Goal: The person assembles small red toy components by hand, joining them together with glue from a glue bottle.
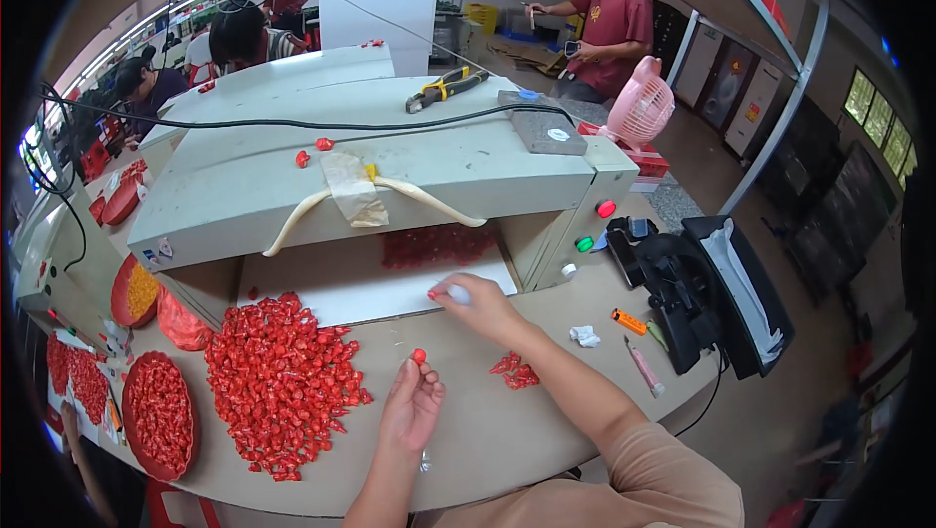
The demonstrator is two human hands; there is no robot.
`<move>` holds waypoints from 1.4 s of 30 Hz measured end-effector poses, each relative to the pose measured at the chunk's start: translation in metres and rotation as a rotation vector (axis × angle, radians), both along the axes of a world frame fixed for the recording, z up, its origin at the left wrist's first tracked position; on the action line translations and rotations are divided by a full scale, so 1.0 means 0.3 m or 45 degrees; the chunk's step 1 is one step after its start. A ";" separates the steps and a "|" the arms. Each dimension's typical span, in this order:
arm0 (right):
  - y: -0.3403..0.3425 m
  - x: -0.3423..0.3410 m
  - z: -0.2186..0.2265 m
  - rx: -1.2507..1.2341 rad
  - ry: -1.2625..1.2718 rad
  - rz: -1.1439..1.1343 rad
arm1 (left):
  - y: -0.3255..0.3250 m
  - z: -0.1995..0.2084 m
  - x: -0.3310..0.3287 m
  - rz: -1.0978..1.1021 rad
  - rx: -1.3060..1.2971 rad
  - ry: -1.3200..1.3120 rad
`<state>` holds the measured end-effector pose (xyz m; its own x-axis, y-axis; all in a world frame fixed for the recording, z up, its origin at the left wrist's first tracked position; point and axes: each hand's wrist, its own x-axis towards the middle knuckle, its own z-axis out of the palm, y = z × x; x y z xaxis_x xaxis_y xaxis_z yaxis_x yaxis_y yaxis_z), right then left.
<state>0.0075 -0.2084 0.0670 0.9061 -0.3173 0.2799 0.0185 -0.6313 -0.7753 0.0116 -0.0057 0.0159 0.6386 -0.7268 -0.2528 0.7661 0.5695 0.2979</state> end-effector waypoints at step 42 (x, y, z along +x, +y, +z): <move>0.118 -0.311 -0.061 0.464 0.004 -0.033 | -0.050 -0.039 -0.069 0.154 0.623 -0.870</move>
<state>-0.0857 -0.1730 0.0488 0.8972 -0.4183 0.1414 0.0032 -0.3140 -0.9494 -0.0091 -0.0206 0.0043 0.8319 -0.5526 -0.0515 0.2704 0.3224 0.9072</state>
